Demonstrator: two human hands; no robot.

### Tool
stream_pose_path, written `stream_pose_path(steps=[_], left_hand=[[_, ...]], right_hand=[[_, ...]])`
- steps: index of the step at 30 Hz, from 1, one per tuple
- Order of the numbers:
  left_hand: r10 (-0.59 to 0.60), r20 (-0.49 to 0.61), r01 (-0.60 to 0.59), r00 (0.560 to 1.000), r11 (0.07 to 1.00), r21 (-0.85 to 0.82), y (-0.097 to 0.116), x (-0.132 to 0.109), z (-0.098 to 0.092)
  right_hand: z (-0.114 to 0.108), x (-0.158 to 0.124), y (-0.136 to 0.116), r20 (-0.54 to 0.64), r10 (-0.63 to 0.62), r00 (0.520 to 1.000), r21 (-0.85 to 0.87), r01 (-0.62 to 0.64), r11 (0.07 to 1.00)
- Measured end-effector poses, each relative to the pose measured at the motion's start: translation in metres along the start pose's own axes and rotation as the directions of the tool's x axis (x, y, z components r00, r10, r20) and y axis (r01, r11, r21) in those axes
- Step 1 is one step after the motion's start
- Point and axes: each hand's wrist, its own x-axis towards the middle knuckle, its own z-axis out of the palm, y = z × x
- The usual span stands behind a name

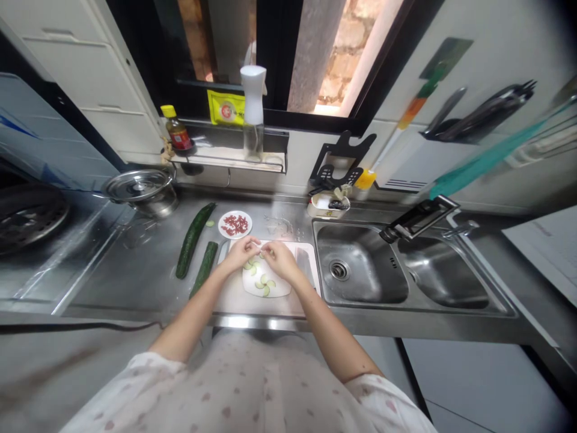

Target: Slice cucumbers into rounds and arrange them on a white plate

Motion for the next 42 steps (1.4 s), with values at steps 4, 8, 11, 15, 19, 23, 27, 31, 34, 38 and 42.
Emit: stream_pose_path(steps=[4, 8, 11, 15, 19, 23, 27, 31, 34, 38, 42], left_hand=[[0.013, 0.027, -0.013, 1.0, 1.0, -0.005, 0.0, 0.001, 0.001], [-0.002, 0.062, 0.001, 0.998, 1.0, 0.01, -0.001, 0.001, 0.001], [-0.019, 0.073, 0.018, 0.997, 1.0, 0.02, -0.002, 0.001, 0.001], [-0.014, 0.086, 0.013, 0.996, 1.0, 0.014, -0.007, 0.0, 0.002], [0.025, 0.101, -0.023, 0.995, 1.0, -0.022, -0.016, 0.001, 0.002], [0.017, 0.088, -0.013, 0.996, 0.999, -0.046, -0.026, 0.001, 0.001], [-0.001, 0.04, 0.002, 0.999, 0.999, -0.033, -0.037, -0.002, -0.001], [-0.011, 0.009, 0.011, 1.0, 0.999, 0.04, -0.05, -0.006, -0.004], [-0.018, -0.002, 0.018, 1.0, 0.991, 0.134, -0.057, -0.007, -0.006], [-0.05, 0.001, 0.048, 0.999, 0.963, 0.264, -0.059, -0.01, -0.008], [-0.081, 0.009, 0.073, 0.997, 0.932, 0.356, -0.054, -0.015, -0.008]], right_hand=[[-0.001, 0.002, 0.002, 0.015, 0.004, 1.0, -0.012, -0.004, 1.0], [-0.002, 0.002, 0.001, 0.044, 0.008, 0.999, -0.025, -0.007, 1.0], [-0.001, 0.0, -0.001, 0.052, 0.01, 0.999, -0.039, -0.008, 0.999], [0.002, -0.001, -0.002, 0.048, 0.008, 0.999, -0.038, -0.007, 0.999], [0.007, -0.003, -0.002, 0.044, 0.032, 0.999, -0.029, -0.031, 0.999], [0.014, -0.006, 0.002, 0.028, 0.04, 0.999, -0.001, -0.04, 0.999], [0.019, -0.009, 0.006, 0.023, 0.074, 0.997, 0.0, -0.074, 0.997], [0.023, -0.011, 0.008, 0.035, 0.119, 0.992, -0.039, -0.118, 0.992], [0.027, -0.012, 0.01, 0.057, 0.141, 0.988, -0.083, -0.136, 0.987], [0.036, -0.013, 0.011, 0.092, 0.177, 0.98, -0.141, -0.164, 0.976], [0.045, -0.014, 0.009, 0.123, 0.225, 0.966, -0.213, -0.196, 0.957]])
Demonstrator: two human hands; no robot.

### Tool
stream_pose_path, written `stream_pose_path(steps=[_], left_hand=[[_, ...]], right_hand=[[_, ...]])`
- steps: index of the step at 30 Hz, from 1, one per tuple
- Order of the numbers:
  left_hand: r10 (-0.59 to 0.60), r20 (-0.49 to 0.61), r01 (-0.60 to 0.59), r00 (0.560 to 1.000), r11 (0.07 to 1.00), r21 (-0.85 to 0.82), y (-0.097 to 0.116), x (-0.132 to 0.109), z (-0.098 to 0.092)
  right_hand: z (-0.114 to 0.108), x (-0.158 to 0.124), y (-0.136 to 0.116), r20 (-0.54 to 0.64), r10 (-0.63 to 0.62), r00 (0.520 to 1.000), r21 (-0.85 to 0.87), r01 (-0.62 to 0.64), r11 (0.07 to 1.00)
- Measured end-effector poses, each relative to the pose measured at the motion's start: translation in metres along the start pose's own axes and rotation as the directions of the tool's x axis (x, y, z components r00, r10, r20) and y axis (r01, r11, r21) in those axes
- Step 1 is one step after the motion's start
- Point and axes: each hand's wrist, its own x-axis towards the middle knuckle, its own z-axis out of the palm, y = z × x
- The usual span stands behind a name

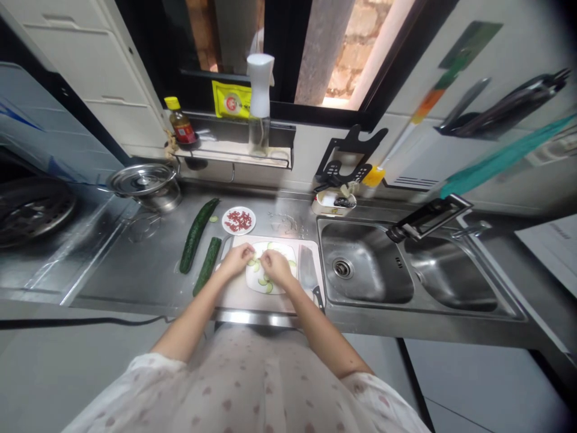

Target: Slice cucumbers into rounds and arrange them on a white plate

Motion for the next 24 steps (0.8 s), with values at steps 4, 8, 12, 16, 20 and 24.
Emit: stream_pose_path(steps=[4, 8, 12, 16, 20, 24], left_hand=[[-0.025, 0.003, 0.025, 1.0, 0.997, 0.076, 0.004, -0.005, 0.001], [-0.038, 0.03, 0.032, 0.999, 0.985, 0.169, 0.007, -0.007, 0.002], [-0.063, 0.038, 0.052, 0.997, 0.969, 0.24, 0.01, -0.008, 0.002], [-0.07, 0.029, 0.06, 0.997, 0.961, 0.271, 0.011, -0.008, 0.003], [-0.075, 0.016, 0.067, 0.997, 0.952, 0.299, 0.011, -0.008, 0.004], [-0.09, 0.019, 0.08, 0.996, 0.948, 0.307, 0.012, -0.008, 0.005]], right_hand=[[0.008, 0.001, -0.005, 0.022, 0.045, 0.999, -0.081, -0.044, 0.996], [0.016, 0.006, -0.007, 0.042, 0.039, 0.998, -0.143, -0.033, 0.989], [0.022, 0.009, -0.008, 0.07, 0.033, 0.997, -0.158, -0.021, 0.987], [0.022, 0.01, -0.009, 0.087, 0.044, 0.995, -0.178, -0.028, 0.984], [0.022, 0.01, -0.01, 0.098, 0.052, 0.994, -0.191, -0.033, 0.981], [0.022, 0.011, -0.01, 0.099, 0.057, 0.993, -0.197, -0.037, 0.98]])
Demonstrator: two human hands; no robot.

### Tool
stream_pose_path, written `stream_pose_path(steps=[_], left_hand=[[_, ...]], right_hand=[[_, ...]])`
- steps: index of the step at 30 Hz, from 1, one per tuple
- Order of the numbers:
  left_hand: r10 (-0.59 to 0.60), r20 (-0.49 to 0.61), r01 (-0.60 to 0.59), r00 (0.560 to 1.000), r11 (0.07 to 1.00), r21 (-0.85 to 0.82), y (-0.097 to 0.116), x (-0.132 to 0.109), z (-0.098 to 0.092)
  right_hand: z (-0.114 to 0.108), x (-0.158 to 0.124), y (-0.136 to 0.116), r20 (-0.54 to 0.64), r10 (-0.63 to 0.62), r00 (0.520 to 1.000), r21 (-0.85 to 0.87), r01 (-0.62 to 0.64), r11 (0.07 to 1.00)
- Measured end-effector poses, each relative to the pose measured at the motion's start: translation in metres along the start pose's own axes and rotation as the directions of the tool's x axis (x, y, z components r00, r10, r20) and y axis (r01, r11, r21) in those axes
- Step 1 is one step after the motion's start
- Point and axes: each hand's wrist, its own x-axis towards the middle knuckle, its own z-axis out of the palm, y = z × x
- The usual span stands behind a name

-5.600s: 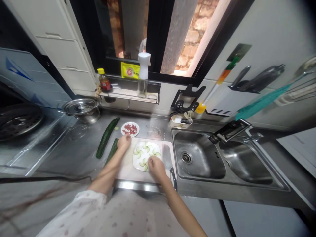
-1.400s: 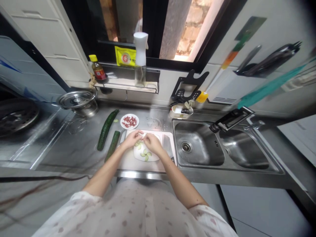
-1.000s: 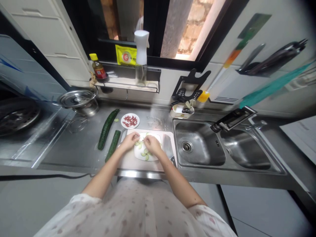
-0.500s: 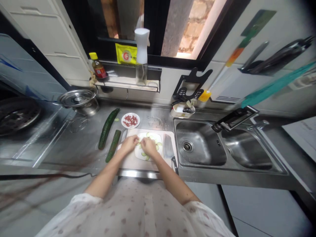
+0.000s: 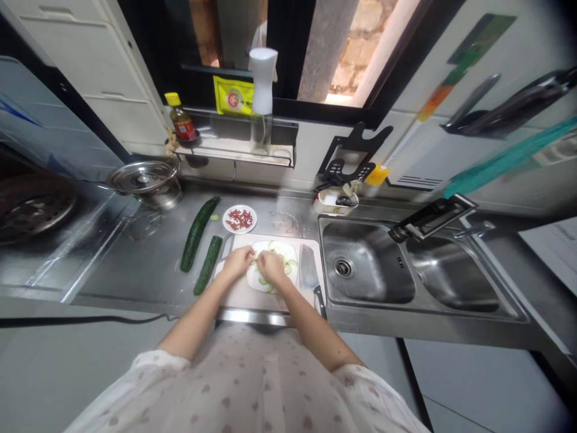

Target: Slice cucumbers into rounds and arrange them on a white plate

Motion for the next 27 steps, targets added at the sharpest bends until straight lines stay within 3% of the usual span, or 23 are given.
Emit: stream_pose_path(steps=[27], left_hand=[[0.001, -0.031, 0.001, 1.0, 0.998, 0.061, 0.003, 0.0066, 0.0068]], right_hand=[[0.0059, 0.0044, -0.0001, 0.013, -0.004, 1.0, -0.031, 0.004, 1.0]])
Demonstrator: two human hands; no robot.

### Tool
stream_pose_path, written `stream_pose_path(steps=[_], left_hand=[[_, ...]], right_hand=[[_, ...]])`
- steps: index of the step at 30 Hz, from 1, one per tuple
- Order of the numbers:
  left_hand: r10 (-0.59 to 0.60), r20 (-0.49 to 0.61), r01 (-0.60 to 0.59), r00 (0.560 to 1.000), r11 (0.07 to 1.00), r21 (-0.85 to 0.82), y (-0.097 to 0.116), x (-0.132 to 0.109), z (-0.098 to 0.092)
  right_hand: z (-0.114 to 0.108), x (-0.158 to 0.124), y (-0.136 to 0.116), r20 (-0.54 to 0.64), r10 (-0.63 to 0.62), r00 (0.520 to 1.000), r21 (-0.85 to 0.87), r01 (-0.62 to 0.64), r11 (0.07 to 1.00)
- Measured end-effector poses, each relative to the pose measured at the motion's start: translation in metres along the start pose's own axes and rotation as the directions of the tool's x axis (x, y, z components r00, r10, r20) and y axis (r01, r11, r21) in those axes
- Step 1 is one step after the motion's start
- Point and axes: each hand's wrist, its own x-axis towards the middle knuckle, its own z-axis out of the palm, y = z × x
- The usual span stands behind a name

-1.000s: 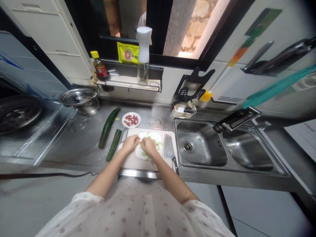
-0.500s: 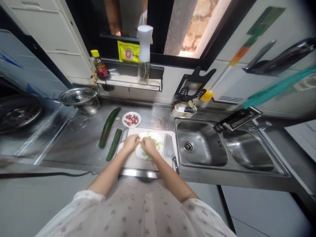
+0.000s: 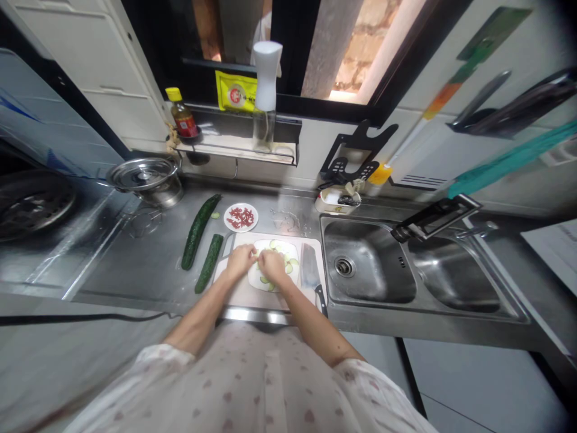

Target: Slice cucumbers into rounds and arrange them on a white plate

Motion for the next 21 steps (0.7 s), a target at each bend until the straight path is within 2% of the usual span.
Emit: stream_pose_path(steps=[15, 21], left_hand=[[-0.024, -0.012, 0.024, 1.0, 0.999, -0.031, -0.0025, 0.0024, -0.0017], [-0.024, -0.004, 0.024, 1.0, 0.999, -0.028, 0.0023, -0.0012, -0.0005]], right_hand=[[-0.0052, -0.0017, 0.0086, -0.024, 0.066, 0.998, 0.029, -0.066, 0.997], [-0.0029, -0.0017, 0.0054, -0.04, 0.033, 0.999, 0.032, -0.032, 0.999]])
